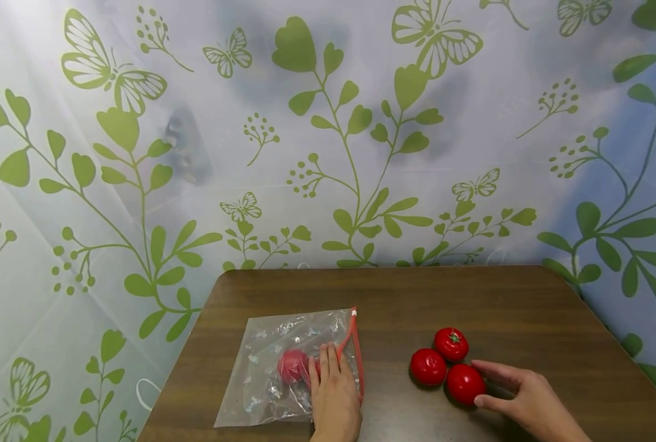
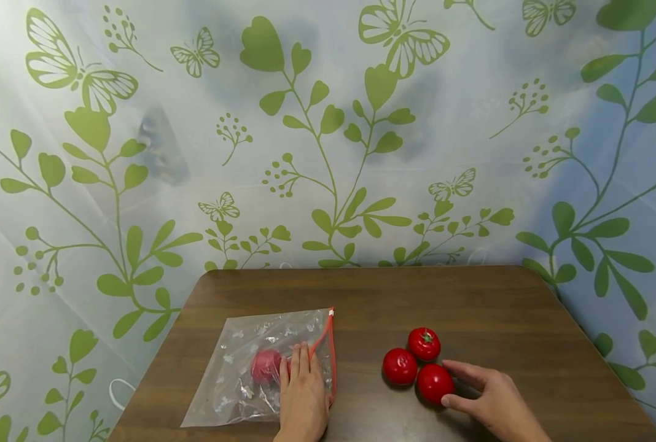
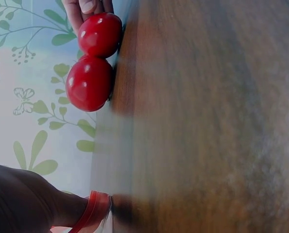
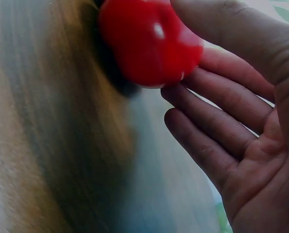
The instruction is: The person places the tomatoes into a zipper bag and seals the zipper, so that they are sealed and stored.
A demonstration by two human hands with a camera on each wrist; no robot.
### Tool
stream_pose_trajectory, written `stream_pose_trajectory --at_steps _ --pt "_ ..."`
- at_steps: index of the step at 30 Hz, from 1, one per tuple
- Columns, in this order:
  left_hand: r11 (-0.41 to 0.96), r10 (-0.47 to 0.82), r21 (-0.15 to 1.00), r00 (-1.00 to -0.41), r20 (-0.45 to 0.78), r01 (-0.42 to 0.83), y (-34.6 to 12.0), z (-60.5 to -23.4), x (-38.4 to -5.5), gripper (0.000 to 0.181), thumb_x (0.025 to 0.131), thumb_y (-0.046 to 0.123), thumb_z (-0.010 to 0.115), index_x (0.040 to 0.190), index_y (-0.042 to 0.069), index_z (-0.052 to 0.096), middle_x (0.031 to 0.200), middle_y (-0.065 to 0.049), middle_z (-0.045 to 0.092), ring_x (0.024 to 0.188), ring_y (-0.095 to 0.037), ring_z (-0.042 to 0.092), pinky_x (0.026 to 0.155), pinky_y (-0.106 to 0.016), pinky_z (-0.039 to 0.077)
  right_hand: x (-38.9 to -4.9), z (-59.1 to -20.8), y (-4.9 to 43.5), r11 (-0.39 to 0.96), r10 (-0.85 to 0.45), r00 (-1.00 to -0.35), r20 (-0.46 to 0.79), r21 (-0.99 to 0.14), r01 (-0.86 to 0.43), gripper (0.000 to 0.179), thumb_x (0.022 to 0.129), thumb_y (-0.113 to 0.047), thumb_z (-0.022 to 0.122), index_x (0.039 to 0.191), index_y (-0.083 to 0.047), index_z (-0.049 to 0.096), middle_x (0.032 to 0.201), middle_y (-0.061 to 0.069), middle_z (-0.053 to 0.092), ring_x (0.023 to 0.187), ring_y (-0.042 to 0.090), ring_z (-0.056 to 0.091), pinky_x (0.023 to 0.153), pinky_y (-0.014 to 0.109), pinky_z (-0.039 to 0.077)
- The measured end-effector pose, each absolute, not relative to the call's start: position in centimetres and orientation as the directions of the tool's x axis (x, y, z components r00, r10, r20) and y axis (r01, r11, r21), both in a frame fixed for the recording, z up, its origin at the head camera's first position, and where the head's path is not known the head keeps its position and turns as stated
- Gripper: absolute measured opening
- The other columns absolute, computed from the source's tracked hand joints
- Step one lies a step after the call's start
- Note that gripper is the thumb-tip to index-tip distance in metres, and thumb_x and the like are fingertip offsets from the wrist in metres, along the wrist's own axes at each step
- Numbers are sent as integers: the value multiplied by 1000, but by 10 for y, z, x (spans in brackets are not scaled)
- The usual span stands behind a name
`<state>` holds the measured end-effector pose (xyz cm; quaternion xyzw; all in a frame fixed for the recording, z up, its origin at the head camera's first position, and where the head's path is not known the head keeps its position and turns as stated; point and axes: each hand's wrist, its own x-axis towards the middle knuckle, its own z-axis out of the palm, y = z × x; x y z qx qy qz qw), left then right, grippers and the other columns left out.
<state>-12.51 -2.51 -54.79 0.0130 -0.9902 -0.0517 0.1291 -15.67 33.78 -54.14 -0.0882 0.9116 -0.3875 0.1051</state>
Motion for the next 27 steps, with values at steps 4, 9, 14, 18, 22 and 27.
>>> stream_pose_trajectory --at_steps 4,9,14,18,22,27 --pt "994 -43 108 -967 252 -16 -25 -549 -125 91 62 15 101 144 -3 64 159 -25 57 153 -41 50 128 -64 36 -158 -543 336 697 -221 -966 -132 -714 -62 71 89 -40 92 147 -8 69 144 18 72 121 20 77 89 18 59" --pt "994 -40 107 -964 263 -13 -26 -550 -125 90 62 16 100 144 -2 65 159 -25 57 153 -40 51 127 -63 37 -159 -545 335 715 -200 -968 -149 -698 -40 72 88 -41 92 148 -8 68 143 19 73 124 28 76 89 21 60" --pt "995 -39 99 -958 283 -11 -26 -550 -125 89 63 16 100 143 -2 65 158 -25 58 152 -40 52 127 -62 38 -160 -547 334 727 -193 -967 -165 -687 -28 74 88 -41 92 148 -7 67 143 22 72 127 38 74 93 37 66" --pt "995 -43 103 -958 283 -14 -26 -550 -124 85 65 11 97 143 -2 65 158 -24 58 152 -40 52 127 -62 38 -160 -548 334 733 -193 -968 -162 -679 -33 73 88 -42 92 148 -8 68 142 21 73 125 36 75 94 41 66" --pt "994 -43 107 -961 274 -14 -26 -551 -125 83 67 7 94 144 -3 65 159 -25 58 153 -40 51 127 -62 38 -159 -549 334 737 -193 -969 -152 -675 -41 72 88 -42 92 147 -8 69 141 19 74 122 32 77 90 31 65" --pt "994 -41 104 -963 267 -14 -25 -549 -125 83 68 9 95 144 -2 65 159 -25 57 153 -40 51 127 -62 37 -158 -549 334 736 -188 -971 -150 -675 -39 72 88 -41 92 146 -7 69 139 19 75 120 31 78 90 31 65"
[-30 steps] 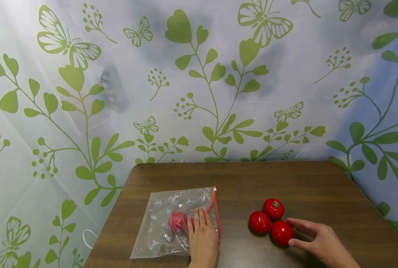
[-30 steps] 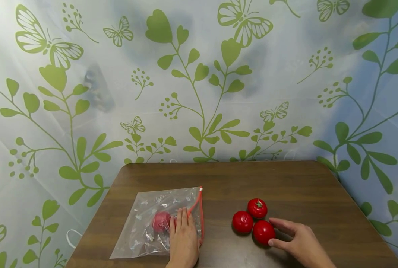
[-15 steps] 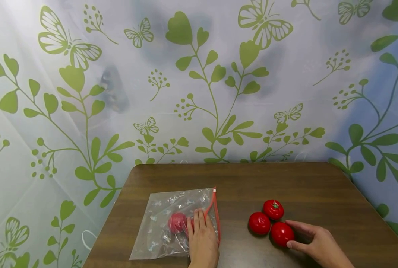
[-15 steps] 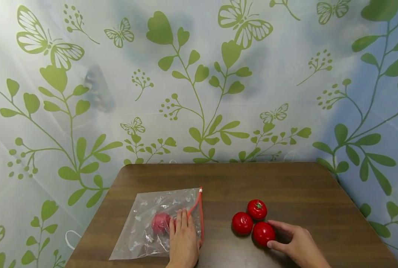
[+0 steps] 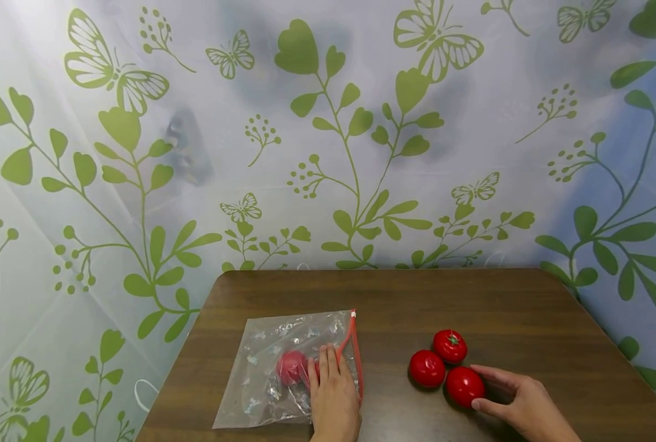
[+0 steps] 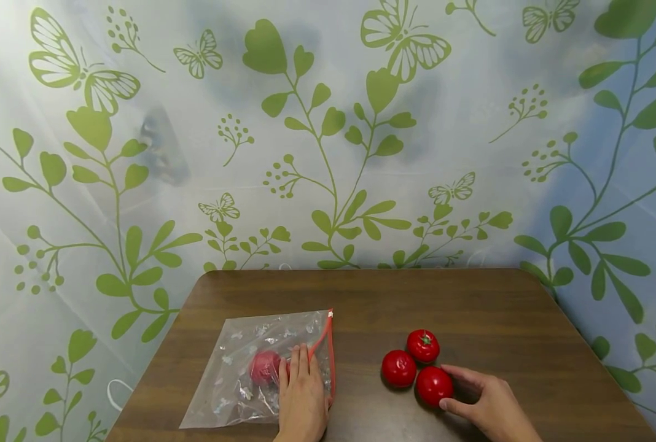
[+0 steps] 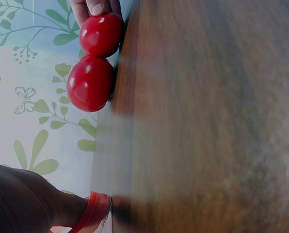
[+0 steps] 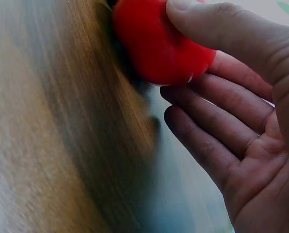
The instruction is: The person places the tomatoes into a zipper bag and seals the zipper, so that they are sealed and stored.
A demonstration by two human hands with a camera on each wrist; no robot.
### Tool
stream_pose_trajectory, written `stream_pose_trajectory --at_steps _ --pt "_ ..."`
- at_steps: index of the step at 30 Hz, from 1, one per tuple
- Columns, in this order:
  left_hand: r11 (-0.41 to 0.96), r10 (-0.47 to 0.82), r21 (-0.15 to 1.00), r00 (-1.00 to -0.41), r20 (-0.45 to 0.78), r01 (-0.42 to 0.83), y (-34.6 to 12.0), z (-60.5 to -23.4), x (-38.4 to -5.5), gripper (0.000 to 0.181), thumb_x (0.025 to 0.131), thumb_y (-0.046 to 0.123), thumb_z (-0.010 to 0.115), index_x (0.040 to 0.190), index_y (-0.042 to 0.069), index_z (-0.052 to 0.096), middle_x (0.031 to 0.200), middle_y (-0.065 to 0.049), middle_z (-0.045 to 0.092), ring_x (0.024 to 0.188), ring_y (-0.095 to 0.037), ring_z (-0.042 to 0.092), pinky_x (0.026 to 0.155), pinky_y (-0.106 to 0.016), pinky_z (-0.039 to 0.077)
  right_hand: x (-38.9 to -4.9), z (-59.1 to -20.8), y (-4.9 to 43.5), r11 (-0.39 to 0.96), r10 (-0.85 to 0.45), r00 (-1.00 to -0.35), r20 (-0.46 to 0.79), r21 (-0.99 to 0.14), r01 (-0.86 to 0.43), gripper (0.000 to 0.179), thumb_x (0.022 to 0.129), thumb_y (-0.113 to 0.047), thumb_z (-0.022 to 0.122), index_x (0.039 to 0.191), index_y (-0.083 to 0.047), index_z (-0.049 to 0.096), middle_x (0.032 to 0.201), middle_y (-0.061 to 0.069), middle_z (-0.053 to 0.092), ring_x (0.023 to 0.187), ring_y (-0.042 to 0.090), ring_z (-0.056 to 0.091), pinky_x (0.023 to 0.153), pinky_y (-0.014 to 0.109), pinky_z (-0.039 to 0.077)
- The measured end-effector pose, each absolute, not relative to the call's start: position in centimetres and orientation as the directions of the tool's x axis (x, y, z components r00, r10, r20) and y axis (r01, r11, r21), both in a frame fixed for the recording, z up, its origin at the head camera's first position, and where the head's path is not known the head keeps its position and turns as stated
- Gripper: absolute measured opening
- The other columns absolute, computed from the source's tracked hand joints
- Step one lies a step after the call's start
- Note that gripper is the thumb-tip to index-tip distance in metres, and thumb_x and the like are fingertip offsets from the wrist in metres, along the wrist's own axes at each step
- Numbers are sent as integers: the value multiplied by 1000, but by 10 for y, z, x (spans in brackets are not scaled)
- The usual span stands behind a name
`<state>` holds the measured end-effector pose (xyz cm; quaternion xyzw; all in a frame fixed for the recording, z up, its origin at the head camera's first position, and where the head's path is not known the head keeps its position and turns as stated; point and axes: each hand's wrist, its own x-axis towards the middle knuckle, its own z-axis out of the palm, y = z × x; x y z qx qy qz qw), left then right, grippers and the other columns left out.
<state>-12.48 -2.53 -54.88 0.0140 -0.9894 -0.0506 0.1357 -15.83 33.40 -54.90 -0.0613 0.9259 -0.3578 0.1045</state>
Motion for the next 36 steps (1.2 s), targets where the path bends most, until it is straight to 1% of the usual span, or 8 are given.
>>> stream_pose_trajectory --at_steps 3,6,8,12,14,21,28,36 --pt "995 -40 97 -964 264 -15 -26 -547 -125 86 65 10 96 144 -2 65 159 -24 57 153 -40 51 128 -63 37 -159 -549 334 728 -182 -970 -160 -685 -24 73 88 -40 93 146 -5 68 140 22 74 121 34 77 93 41 66" --pt "996 -38 88 -963 267 -15 -26 -547 -125 88 64 10 97 145 -2 64 159 -24 57 153 -39 51 127 -62 37 -159 -548 335 721 -177 -970 -165 -693 -14 73 88 -39 93 146 -3 68 140 23 74 122 35 77 94 45 66" --pt "996 -36 86 -961 273 -13 -26 -548 -125 88 64 10 97 144 -2 65 158 -24 58 152 -39 51 127 -62 37 -158 -547 336 724 -177 -972 -156 -690 -21 73 88 -40 93 146 -4 68 139 22 74 120 33 78 93 41 66" --pt "995 -39 103 -961 273 -11 -26 -549 -125 87 63 8 97 143 -3 66 158 -25 58 152 -40 51 127 -63 37 -155 -544 338 727 -174 -975 -137 -686 -34 71 89 -40 92 146 -5 69 138 20 75 115 26 80 88 30 66" --pt "993 -40 115 -962 269 -9 -26 -549 -125 87 62 7 97 143 -3 66 158 -26 58 152 -41 51 127 -64 37 -154 -541 338 718 -172 -976 -136 -695 -30 71 89 -40 91 146 -5 68 139 21 75 113 24 80 87 28 66" --pt "992 -41 127 -965 260 -8 -26 -549 -125 86 63 6 97 143 -4 66 158 -26 57 152 -42 51 127 -64 36 -153 -531 334 690 -171 -974 -147 -724 -12 72 90 -37 91 147 -2 67 139 24 74 115 30 80 87 32 67" --pt "993 -42 121 -966 254 -11 -26 -548 -124 86 65 6 96 144 -3 65 159 -26 57 153 -41 50 128 -63 36 -152 -521 327 693 -188 -975 -118 -719 -47 71 90 -39 91 147 -4 68 140 23 73 115 26 80 86 28 66" --pt "992 -41 122 -973 226 -13 -27 -548 -125 87 64 7 96 144 -2 65 160 -25 55 154 -41 48 128 -64 35 -155 -513 318 671 -211 -970 -119 -739 -55 71 90 -37 91 146 -1 67 141 24 72 117 31 79 90 35 67"
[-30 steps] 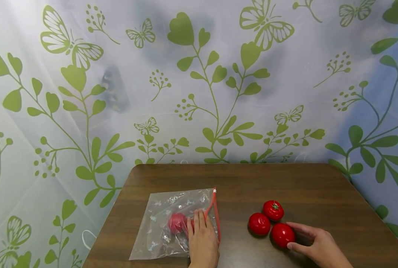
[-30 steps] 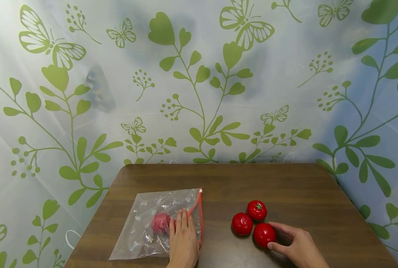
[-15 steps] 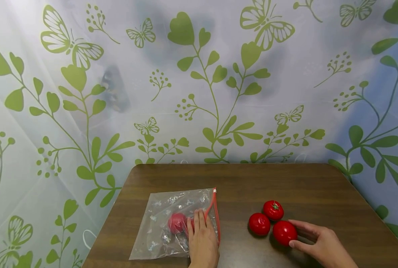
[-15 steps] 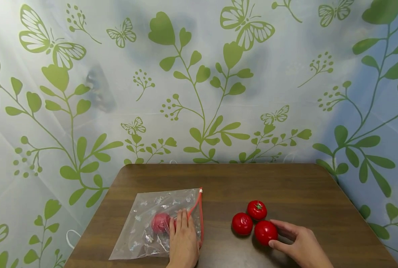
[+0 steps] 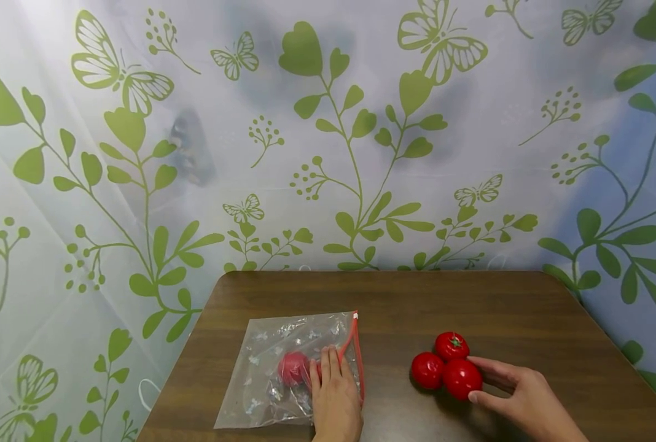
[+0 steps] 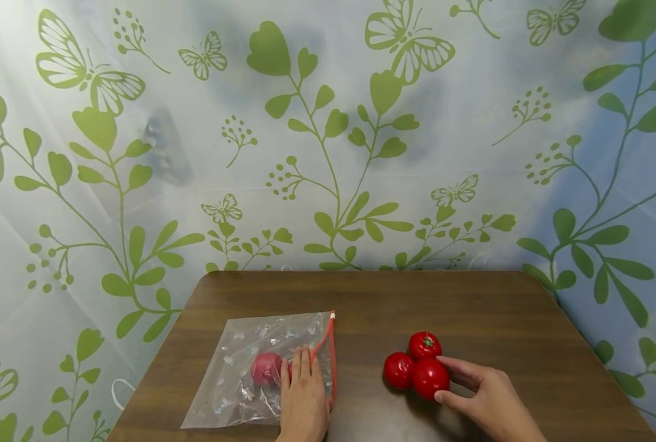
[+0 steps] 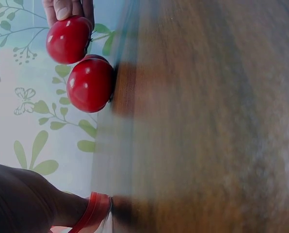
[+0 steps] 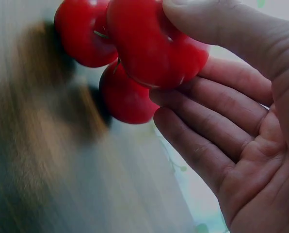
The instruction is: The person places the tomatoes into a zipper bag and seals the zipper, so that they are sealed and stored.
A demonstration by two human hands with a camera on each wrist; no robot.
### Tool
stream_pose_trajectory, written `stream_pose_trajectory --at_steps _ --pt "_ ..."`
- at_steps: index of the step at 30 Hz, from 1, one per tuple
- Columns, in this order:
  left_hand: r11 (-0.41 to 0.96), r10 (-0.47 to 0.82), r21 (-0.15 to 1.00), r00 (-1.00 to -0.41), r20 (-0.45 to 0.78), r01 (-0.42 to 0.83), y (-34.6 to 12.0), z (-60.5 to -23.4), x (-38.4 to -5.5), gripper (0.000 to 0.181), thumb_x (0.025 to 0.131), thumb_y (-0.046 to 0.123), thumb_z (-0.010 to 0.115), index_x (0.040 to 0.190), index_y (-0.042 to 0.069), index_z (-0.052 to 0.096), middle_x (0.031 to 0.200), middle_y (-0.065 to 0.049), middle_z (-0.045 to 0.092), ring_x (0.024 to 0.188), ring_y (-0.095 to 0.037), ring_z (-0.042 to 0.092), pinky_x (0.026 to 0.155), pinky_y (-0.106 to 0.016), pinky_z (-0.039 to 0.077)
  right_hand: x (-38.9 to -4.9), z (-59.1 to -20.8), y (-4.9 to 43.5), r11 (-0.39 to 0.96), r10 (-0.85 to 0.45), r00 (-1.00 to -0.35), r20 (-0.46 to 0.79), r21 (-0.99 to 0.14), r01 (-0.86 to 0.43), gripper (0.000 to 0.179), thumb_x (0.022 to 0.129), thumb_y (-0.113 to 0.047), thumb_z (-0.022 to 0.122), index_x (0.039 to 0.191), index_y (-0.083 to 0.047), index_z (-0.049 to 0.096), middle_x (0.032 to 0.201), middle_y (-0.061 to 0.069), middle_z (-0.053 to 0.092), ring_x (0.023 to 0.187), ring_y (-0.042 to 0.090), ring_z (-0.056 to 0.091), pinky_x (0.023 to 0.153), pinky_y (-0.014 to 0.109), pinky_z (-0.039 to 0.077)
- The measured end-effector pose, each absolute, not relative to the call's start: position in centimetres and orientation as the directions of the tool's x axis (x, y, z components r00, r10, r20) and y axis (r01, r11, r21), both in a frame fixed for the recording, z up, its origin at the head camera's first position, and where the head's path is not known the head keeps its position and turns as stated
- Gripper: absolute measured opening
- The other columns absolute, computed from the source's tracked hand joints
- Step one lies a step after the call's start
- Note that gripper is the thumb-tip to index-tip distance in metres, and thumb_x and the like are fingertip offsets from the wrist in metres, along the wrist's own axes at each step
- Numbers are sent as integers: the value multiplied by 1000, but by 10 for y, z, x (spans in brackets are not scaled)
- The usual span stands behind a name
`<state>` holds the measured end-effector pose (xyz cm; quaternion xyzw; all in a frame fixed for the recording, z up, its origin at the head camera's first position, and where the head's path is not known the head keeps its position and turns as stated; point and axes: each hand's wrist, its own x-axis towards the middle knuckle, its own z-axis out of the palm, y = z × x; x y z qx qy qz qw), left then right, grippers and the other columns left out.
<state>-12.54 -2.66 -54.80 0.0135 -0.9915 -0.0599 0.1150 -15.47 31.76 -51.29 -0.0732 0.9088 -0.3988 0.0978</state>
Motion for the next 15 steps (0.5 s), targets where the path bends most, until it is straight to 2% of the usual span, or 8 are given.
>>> stream_pose_trajectory --at_steps 5,11,15 --pt "992 -43 121 -976 214 -17 -27 -547 -125 88 63 8 97 145 -2 65 161 -25 55 155 -41 48 129 -64 34 -156 -509 311 648 -216 -970 -109 -760 -58 71 89 -37 92 146 -1 68 142 25 72 118 30 79 91 38 67" --pt "994 -41 112 -978 202 -19 -26 -546 -125 90 62 9 98 146 -2 65 161 -25 54 155 -41 47 129 -64 34 -160 -505 302 627 -242 -970 -36 -769 -128 68 87 -36 94 143 -6 71 142 23 72 116 23 80 92 36 67" --pt "994 -35 110 -976 216 -12 -26 -546 -125 87 64 8 96 145 -2 65 161 -25 55 155 -41 48 128 -64 35 -164 -503 293 616 -250 -968 -22 -775 -142 67 86 -37 94 144 -11 72 144 25 70 119 31 79 94 43 66"
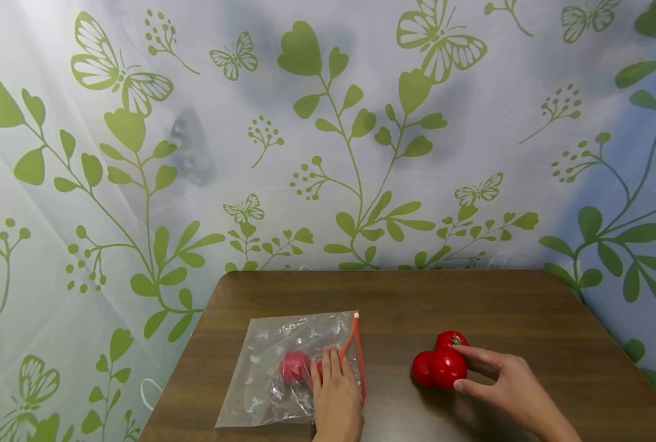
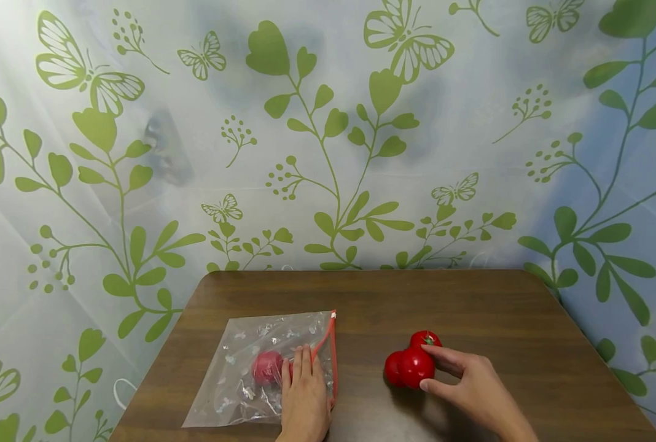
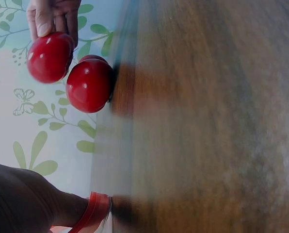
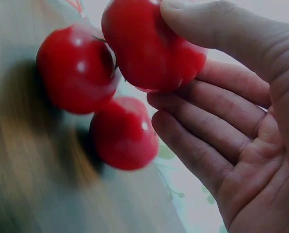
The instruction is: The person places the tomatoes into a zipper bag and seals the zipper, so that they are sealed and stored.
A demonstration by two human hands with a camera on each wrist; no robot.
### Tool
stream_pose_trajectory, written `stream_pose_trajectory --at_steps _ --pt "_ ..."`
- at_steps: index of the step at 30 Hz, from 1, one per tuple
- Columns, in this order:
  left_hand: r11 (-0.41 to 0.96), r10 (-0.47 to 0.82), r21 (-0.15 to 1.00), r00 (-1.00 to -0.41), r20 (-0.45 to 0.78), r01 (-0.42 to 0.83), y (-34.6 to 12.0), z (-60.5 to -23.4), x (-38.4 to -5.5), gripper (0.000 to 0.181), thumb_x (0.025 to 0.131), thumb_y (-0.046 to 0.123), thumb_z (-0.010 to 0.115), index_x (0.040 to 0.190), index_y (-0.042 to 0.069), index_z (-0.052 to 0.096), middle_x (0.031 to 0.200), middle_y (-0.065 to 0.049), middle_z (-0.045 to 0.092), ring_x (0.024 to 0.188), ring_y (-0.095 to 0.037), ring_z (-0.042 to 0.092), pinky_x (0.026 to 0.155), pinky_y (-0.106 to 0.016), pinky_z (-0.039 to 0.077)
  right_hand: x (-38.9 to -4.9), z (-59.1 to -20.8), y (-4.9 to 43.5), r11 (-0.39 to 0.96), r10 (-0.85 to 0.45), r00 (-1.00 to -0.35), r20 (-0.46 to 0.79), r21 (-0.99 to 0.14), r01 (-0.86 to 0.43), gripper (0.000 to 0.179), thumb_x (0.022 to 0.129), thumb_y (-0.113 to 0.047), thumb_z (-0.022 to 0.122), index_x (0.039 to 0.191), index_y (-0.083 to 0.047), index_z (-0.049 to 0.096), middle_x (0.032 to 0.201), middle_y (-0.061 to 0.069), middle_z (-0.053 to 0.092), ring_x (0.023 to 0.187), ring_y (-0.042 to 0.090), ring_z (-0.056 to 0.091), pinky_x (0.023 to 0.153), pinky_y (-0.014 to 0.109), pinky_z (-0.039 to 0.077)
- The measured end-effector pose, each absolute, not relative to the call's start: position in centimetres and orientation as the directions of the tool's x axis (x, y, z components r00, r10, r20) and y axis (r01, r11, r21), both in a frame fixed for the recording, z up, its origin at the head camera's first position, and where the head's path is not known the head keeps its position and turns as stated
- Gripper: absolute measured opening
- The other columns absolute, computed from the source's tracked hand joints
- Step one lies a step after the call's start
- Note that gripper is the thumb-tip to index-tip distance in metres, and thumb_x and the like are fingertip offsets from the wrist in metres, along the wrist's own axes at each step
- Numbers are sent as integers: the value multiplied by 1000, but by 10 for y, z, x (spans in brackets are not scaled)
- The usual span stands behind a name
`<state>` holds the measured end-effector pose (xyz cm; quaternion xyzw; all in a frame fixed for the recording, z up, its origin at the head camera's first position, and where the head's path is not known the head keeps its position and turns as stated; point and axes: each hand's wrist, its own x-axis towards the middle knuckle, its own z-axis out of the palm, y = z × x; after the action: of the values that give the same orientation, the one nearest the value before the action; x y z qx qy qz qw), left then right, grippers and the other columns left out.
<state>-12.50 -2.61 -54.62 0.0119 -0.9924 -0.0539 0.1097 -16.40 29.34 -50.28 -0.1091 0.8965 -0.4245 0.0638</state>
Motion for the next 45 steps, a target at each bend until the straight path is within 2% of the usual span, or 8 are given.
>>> stream_pose_trajectory --at_steps 8,15,22,32,36,45 --pt "995 -33 100 -976 217 -11 -26 -547 -125 85 66 8 95 145 -1 66 161 -25 55 155 -41 48 128 -64 35 -175 -495 273 577 -296 -953 61 -784 -229 64 86 -38 95 141 -13 74 141 20 73 116 25 80 93 36 67" --pt "996 -32 84 -976 215 -14 -25 -545 -125 85 66 10 96 145 0 66 161 -24 55 154 -40 49 129 -63 35 -185 -490 258 540 -317 -945 78 -805 -248 60 86 -37 94 139 -15 74 136 14 76 112 18 80 90 39 67" --pt "996 -33 94 -973 227 -12 -25 -548 -124 85 66 9 95 145 -1 65 161 -25 56 154 -40 49 128 -63 35 -194 -488 244 531 -333 -941 60 -813 -240 63 88 -37 93 142 -13 73 138 14 76 116 25 79 95 46 66" --pt "996 -27 93 -975 220 -7 -25 -547 -125 91 61 11 99 145 -1 65 161 -25 55 154 -41 49 128 -63 35 -204 -490 228 479 -349 -935 63 -846 -236 62 89 -33 93 143 -10 72 140 18 74 115 29 80 94 49 67" --pt "995 -34 99 -980 194 -15 -25 -545 -126 96 60 11 100 147 -2 63 162 -25 54 155 -41 47 129 -64 34 -206 -491 220 476 -348 -934 81 -843 -250 62 89 -34 93 142 -11 72 140 16 75 117 29 80 94 48 66" --pt "995 -37 94 -983 180 -20 -25 -543 -126 98 60 13 101 148 -2 62 163 -25 53 156 -41 46 130 -63 33 -211 -496 198 447 -372 -923 95 -853 -268 62 87 -34 94 141 -13 73 139 12 76 125 30 76 103 57 61"
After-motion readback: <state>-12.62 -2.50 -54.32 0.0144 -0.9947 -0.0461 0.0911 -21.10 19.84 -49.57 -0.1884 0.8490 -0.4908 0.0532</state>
